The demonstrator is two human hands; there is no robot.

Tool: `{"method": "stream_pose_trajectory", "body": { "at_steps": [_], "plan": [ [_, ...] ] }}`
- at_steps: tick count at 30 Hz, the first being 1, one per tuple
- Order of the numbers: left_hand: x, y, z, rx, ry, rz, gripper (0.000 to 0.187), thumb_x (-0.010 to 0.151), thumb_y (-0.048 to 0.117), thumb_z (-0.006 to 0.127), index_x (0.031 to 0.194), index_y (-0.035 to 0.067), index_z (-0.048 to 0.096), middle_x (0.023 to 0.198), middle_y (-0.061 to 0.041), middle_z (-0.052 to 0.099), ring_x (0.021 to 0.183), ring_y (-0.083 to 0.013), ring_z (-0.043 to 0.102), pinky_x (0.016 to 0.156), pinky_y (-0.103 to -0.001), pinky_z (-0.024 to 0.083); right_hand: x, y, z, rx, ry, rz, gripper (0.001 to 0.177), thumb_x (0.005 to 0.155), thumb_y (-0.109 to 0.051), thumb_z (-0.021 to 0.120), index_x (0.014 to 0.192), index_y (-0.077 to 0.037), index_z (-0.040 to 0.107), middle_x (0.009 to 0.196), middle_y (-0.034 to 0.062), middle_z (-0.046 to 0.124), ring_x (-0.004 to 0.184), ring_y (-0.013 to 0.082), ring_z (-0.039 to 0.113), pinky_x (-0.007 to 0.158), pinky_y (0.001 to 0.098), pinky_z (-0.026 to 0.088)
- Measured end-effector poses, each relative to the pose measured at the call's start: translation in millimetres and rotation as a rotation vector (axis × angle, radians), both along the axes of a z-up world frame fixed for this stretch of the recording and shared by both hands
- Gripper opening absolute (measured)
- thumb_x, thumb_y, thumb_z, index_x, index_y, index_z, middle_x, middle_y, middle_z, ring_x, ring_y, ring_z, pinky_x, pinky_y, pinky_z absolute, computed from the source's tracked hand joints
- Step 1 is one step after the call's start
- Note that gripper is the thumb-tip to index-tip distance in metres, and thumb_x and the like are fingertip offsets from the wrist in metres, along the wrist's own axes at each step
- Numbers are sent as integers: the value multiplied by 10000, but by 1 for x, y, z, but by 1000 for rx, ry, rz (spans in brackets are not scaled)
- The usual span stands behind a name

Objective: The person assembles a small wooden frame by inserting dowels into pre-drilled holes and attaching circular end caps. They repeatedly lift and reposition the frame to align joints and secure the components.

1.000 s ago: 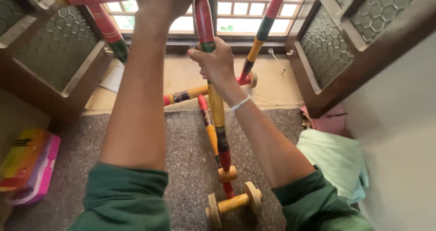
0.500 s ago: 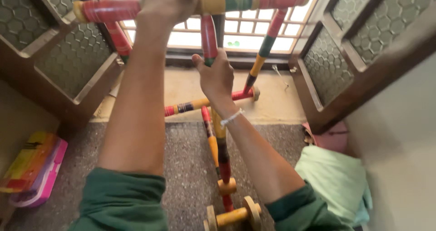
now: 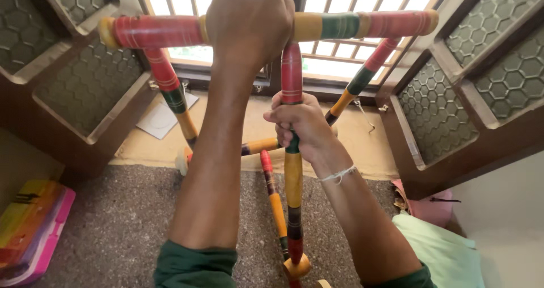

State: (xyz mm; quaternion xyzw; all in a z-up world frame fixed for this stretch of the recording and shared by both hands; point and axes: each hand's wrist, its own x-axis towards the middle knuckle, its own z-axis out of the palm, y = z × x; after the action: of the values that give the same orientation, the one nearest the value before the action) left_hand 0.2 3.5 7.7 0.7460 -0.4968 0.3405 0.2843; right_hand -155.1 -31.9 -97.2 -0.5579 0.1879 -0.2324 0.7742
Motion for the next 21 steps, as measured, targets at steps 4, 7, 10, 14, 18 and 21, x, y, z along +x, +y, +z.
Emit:
{"method": "stream_pose_trajectory", "body": {
  "at_steps": [4,7,10,14,18,21],
  "plan": [
    [-5,2,7,70,22,19,383,962,284,499,707,150,750,613,-144,703,525,-337,684,567,-492,533,3,8,10,-125,-25,-77,191,804,2,758,891,-54,598,599,12,530,420,106,502,362,266,396],
    [-6,6,11,107,71,61,431,977,312,472,703,151,764,626,-159,708,554,-347,691,614,-486,540,13,33,9,-526,141,-426,305,823,-136,804,1019,-50,586,678,24,608,503,144,579,445,302,470],
    [-7,3,11,131,106,65,447,981,327,461,715,141,769,635,-163,707,567,-347,698,608,-485,539,18,39,10,-835,468,-676,479,830,-316,864,1125,-63,584,740,50,677,626,190,675,593,344,540],
    [-5,5,5,81,38,55,490,1013,316,472,665,128,761,614,-164,690,551,-349,688,606,-483,537,20,34,7,-789,366,-666,232,800,-162,801,941,-58,650,757,63,702,718,203,707,696,382,555],
    [-4,7,0,1,-14,-42,362,940,268,531,675,145,744,577,-134,680,487,-337,667,533,-486,524,22,25,5,-711,150,-604,139,741,12,750,807,-40,639,695,50,665,639,168,658,603,340,532],
    [-3,4,1,-34,-18,-38,380,938,270,543,629,159,735,560,-133,669,470,-338,655,535,-487,518,20,20,4,-400,152,-459,201,744,50,727,794,-57,565,620,14,548,453,123,516,390,298,395]
  ]
}}
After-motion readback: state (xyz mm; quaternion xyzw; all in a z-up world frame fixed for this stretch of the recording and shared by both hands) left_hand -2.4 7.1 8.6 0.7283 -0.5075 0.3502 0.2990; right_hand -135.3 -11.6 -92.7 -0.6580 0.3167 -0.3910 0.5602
